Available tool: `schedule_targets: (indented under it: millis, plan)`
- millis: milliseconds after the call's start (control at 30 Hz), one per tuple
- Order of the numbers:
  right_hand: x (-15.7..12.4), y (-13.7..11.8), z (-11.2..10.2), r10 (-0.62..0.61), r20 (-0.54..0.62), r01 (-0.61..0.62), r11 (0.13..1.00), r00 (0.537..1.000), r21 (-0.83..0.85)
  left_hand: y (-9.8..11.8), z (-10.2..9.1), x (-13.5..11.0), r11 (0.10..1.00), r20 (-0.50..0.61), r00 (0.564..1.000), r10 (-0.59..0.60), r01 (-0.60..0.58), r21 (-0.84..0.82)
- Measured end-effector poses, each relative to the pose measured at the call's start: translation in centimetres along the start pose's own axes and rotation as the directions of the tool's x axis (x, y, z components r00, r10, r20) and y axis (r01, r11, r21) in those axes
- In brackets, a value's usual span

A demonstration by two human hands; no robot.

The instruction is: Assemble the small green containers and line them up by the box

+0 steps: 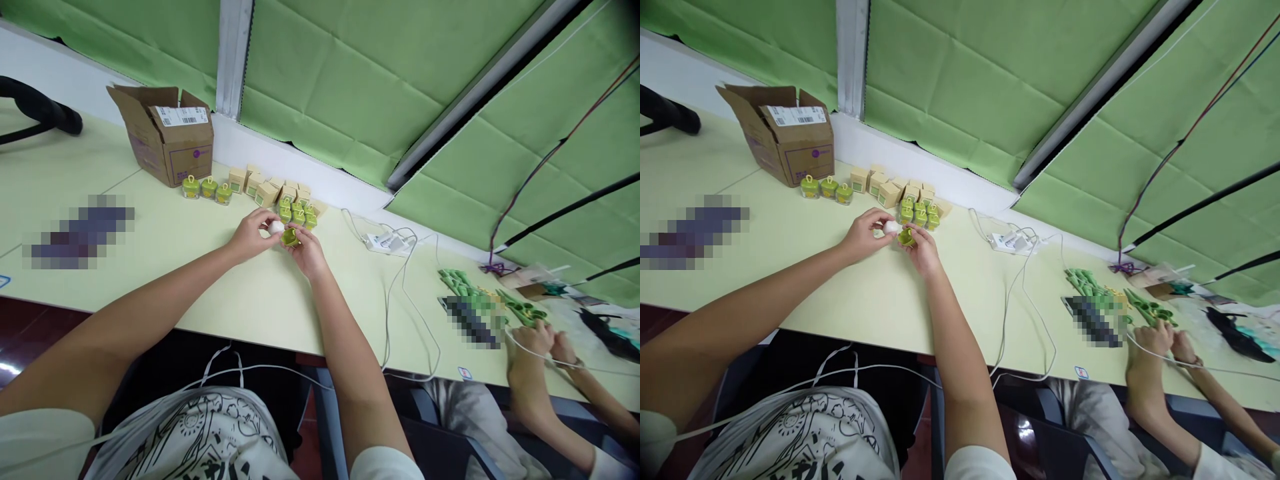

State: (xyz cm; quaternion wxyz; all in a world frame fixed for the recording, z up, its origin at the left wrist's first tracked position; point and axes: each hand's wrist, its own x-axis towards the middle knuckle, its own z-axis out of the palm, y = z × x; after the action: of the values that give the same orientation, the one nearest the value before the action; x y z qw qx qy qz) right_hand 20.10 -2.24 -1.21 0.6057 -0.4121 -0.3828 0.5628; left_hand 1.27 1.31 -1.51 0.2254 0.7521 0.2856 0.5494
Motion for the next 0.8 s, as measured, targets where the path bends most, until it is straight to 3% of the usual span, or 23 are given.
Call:
schedule_targets:
  millis: [200, 433, 600, 800]
  plan:
    - [0.3, 0.1, -0.6, -0.037, -0.104, 0.034, 0.999, 0.994, -0.024, -0.9, -1.0, -0.1, 0.966, 0.183, 0.983, 0.035, -0.079, 0.244]
    - [0.3, 0.4, -0.4, -0.027, -0.139, 0.020, 0.998, 0.990, -0.053, -1.2, -1.1, 0.0, 0.847, 0.459, 0.885, 0.083, -0.305, 0.435]
    - [0.3, 0.6, -0.3, -0.012, -0.156, 0.000, 0.997, 0.988, -0.076, -1.8, -1.0, 0.0, 0.815, 0.501, 0.864, 0.054, -0.328, 0.477]
    - [0.5, 0.9, -0.5, -0.009, -0.164, -0.006, 0.996, 0.986, -0.086, -1.6, -1.3, 0.0, 0.848, 0.486, 0.873, 0.037, -0.285, 0.447]
